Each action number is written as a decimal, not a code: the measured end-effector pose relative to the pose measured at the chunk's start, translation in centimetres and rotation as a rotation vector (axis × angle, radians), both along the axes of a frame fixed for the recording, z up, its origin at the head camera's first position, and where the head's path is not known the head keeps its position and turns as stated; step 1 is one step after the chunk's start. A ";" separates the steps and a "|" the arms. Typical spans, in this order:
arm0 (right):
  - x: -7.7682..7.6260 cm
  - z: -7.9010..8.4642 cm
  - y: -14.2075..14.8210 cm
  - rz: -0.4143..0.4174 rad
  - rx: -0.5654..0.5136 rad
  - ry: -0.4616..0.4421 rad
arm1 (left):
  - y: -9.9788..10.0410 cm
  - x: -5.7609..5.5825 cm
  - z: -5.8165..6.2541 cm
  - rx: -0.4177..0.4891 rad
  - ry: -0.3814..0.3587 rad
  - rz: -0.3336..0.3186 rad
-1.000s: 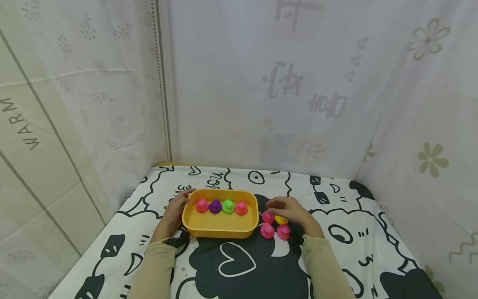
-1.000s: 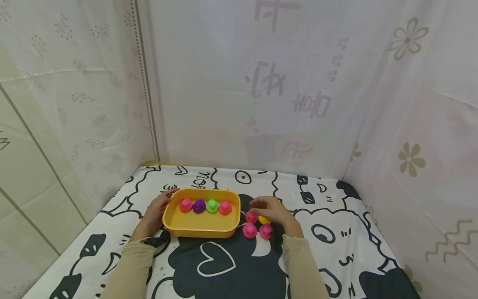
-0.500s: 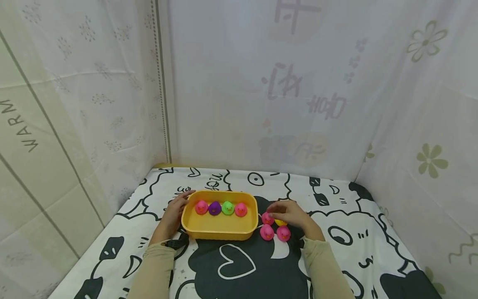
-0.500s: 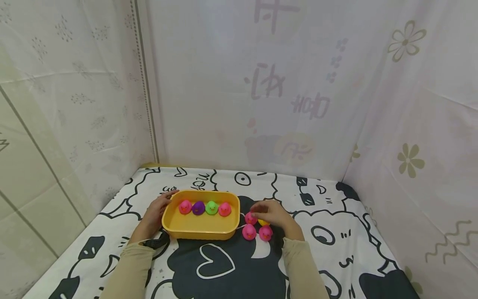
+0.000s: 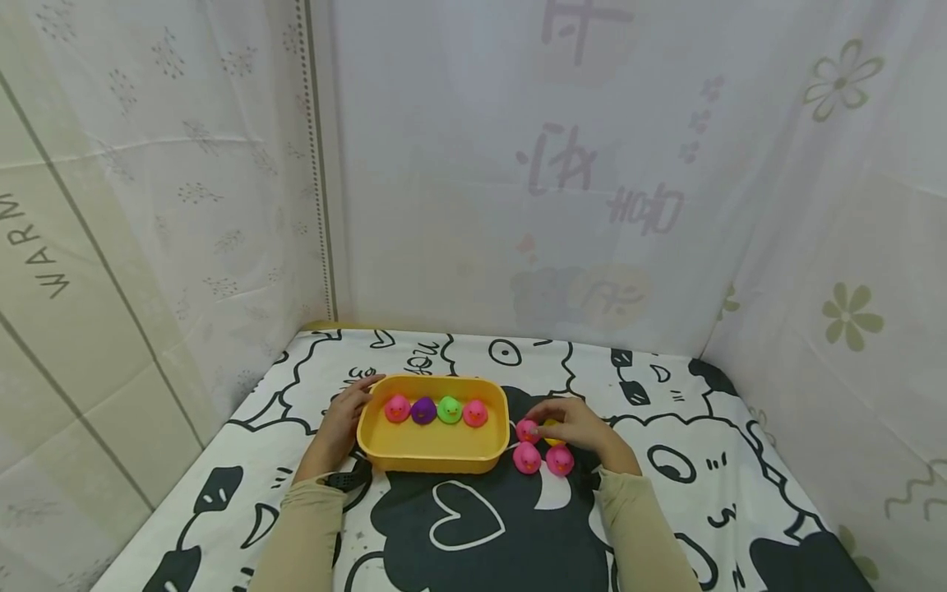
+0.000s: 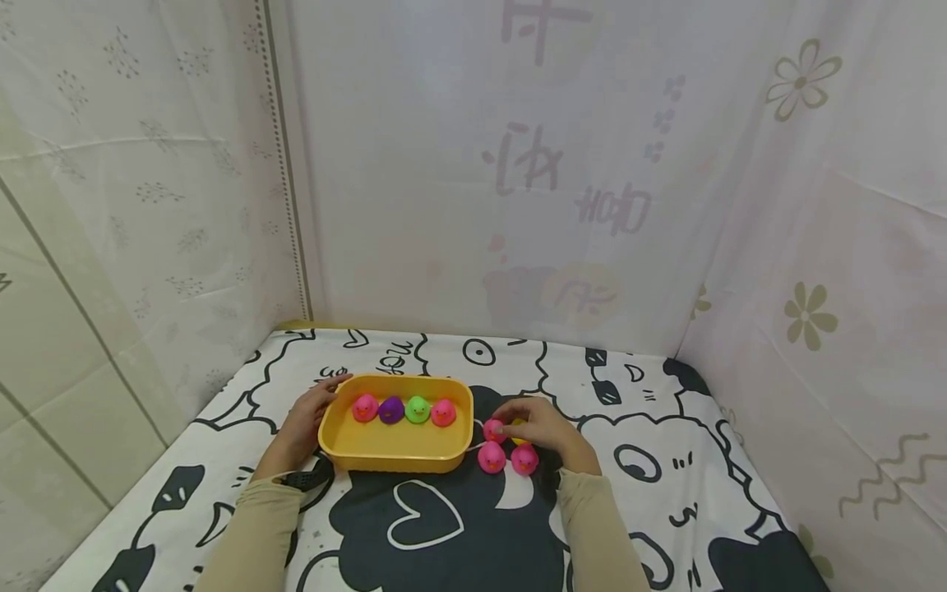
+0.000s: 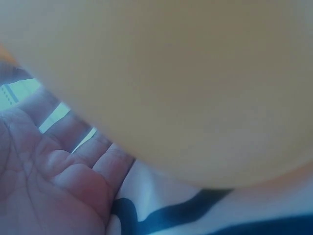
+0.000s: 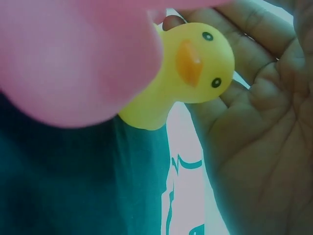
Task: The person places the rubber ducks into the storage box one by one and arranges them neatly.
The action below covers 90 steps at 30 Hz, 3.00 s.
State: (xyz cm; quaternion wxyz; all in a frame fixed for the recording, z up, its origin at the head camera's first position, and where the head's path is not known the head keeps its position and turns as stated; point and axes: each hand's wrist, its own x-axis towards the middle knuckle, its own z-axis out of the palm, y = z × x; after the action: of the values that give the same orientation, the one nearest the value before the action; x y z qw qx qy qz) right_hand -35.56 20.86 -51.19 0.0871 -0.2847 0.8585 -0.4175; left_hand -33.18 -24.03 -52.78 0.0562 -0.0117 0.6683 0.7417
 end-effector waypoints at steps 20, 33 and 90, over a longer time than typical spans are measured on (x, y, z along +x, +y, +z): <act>0.1 -0.2 -0.1 -0.018 0.040 0.015 | 0.1 0.2 0.2 -0.017 -0.009 -0.003; 0.2 -0.1 -0.3 -0.026 0.038 0.013 | 0.2 0.3 0.5 -0.008 0.000 -0.007; 0.1 -0.4 -0.5 -0.181 -0.119 0.005 | -0.1 0.2 0.4 0.007 -0.023 0.006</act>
State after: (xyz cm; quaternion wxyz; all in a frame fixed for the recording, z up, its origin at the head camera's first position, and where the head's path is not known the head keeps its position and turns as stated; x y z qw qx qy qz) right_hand -35.47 20.31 -51.57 0.0301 -0.2118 0.8546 -0.4732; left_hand -32.94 -24.09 -52.38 0.0616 -0.0219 0.6649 0.7441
